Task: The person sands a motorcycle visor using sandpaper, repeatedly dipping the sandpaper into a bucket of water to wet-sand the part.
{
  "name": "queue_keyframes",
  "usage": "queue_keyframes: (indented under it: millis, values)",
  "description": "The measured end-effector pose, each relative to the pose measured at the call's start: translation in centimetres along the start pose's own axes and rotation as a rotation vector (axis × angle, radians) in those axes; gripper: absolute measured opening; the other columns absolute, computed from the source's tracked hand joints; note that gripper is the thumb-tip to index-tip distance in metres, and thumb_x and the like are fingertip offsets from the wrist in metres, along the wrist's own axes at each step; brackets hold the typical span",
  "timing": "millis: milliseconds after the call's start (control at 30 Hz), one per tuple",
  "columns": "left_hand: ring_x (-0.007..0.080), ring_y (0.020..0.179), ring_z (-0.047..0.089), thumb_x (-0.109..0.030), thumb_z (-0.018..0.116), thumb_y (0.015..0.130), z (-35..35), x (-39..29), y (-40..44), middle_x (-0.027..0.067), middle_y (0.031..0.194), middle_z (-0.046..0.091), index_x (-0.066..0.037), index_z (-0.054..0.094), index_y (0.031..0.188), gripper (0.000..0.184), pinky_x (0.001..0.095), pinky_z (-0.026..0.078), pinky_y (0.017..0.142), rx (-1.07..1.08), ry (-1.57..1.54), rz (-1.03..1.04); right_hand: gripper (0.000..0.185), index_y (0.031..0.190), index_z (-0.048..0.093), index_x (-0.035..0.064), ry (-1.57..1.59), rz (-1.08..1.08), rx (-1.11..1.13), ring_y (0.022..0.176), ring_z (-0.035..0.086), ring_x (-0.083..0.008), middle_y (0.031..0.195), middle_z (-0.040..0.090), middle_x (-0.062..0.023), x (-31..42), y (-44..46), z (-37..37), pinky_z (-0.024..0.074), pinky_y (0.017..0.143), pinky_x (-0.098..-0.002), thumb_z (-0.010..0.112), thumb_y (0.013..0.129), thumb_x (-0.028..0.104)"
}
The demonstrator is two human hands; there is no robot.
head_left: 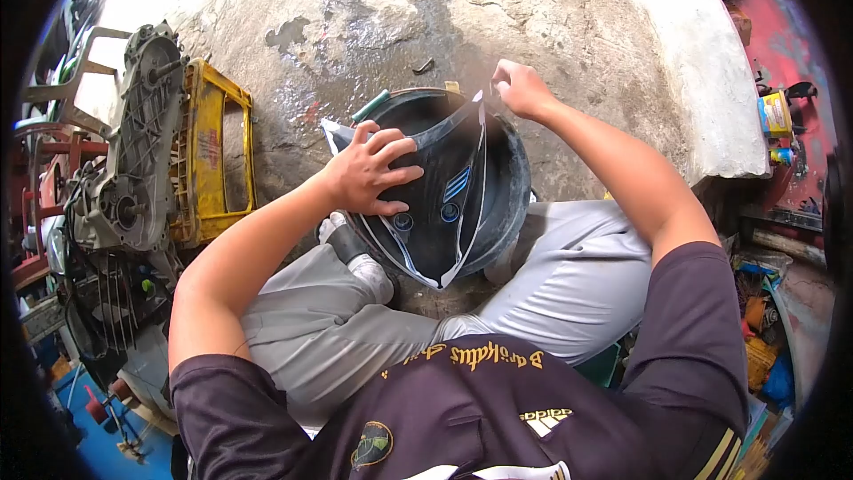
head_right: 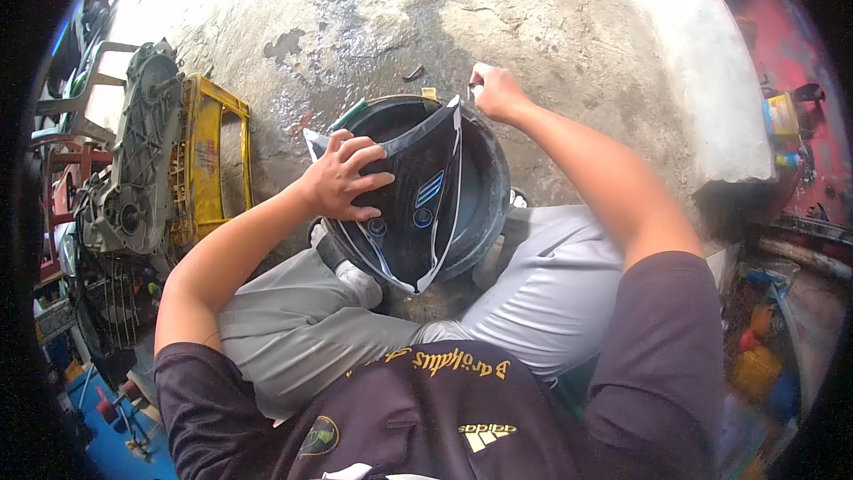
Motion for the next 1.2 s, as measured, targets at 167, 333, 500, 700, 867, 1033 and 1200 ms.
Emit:
queue_keyframes:
  millis: [167, 333, 500, 700, 867, 1033, 1200]
  values:
    - [0.0323, 0.134, 0.051, -0.056, 0.084, 0.077, 0.2, 0.0, -0.3, 0.0093, 0.143, 0.052, -0.026, 0.066, 0.13, 0.064, 0.06, 0.037, 0.106, 0.001, 0.005, -0.014, 0.017, 0.106, 0.07, 0.0032, 0.088, -0.086, 0.032, 0.095, 0.073, -0.0413, 0.099, 0.076, -0.024, 2.0, -0.9, 1.0, 0.0562, 0.084, -0.0491, 0.064, 0.092, 0.012]
    - [0.0343, 0.134, 0.046, -0.053, 0.088, 0.071, 0.1, -0.1, -0.2, 0.0105, 0.141, 0.05, -0.025, 0.067, 0.13, 0.068, 0.0589, 0.035, 0.106, 0.002, 0.008, 0.02, 0.016, 0.103, 0.071, 0.0036, 0.043, 0.033, -0.039, 0.094, 0.074, -0.0409, 0.096, 0.075, -0.024, -0.5, 0.1, -0.3, 0.0563, 0.083, -0.0482, 0.065, 0.09, 0.011]
    - [0.0345, 0.134, 0.046, -0.054, 0.088, 0.072, 0.4, 0.1, -0.2, 0.0102, 0.142, 0.05, -0.026, 0.066, 0.13, 0.068, 0.0597, 0.034, 0.107, 0.017, -0.002, -0.009, 0.016, 0.102, 0.072, 0.0049, 0.153, -0.139, 0.05, 0.096, 0.074, -0.0404, 0.097, 0.076, -0.0227, 2.1, -0.9, 1.0, 0.0565, 0.085, -0.0476, 0.066, 0.09, 0.013]
    - [0.034, 0.133, 0.047, -0.054, 0.087, 0.073, 0.2, 0.1, -0.1, 0.0097, 0.141, 0.05, -0.026, 0.066, 0.131, 0.068, 0.0605, 0.033, 0.106, -0.005, 0.009, 0.002, 0.016, 0.099, 0.072, 0.0036, 0.052, -0.037, -0.054, 0.097, 0.074, -0.042, 0.097, 0.076, -0.0243, 1.7, -0.2, -0.8, 0.0568, 0.086, -0.0477, 0.067, 0.088, 0.013]
    - [0.0341, 0.132, 0.047, -0.054, 0.087, 0.073, 0.4, -0.1, -0.2, 0.0103, 0.142, 0.05, -0.026, 0.066, 0.131, 0.068, 0.0605, 0.034, 0.106, 0.014, -0.002, -0.003, 0.015, 0.099, 0.072, 0.0036, 0.082, -0.054, 0.055, 0.096, 0.074, -0.0407, 0.097, 0.076, -0.0237, 1.3, -0.4, 0.5, 0.0568, 0.085, -0.0475, 0.066, 0.087, 0.01]
    - [0.0342, 0.133, 0.047, -0.054, 0.087, 0.073, 0.2, -0.1, -0.1, 0.0109, 0.142, 0.05, -0.025, 0.067, 0.13, 0.067, 0.0607, 0.034, 0.106, 0.003, 0.024, 0.012, 0.015, 0.1, 0.072, 0.0031, 0.118, -0.052, 0.063, 0.094, 0.074, -0.0405, 0.096, 0.076, -0.024, 3.7, -0.4, -0.9, 0.0569, 0.084, -0.048, 0.064, 0.089, 0.009]
    - [0.0344, 0.132, 0.047, -0.055, 0.087, 0.072, 0.3, -0.1, -0.3, 0.0114, 0.141, 0.051, -0.025, 0.067, 0.13, 0.068, 0.0606, 0.035, 0.105, 0.014, 0.003, 0.001, 0.016, 0.103, 0.071, 0.0042, 0.064, -0.061, 0.049, 0.096, 0.073, -0.0433, 0.096, 0.075, -0.0249, 2.7, -0.8, 0.5, 0.0569, 0.085, -0.0499, 0.063, 0.09, 0.009]
Point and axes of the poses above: each hand's wrist, its own y-axis towards the middle knuckle, its own z-axis out of the palm, x = y × z, the point moved 9 cm from there along y, towards the middle knuckle
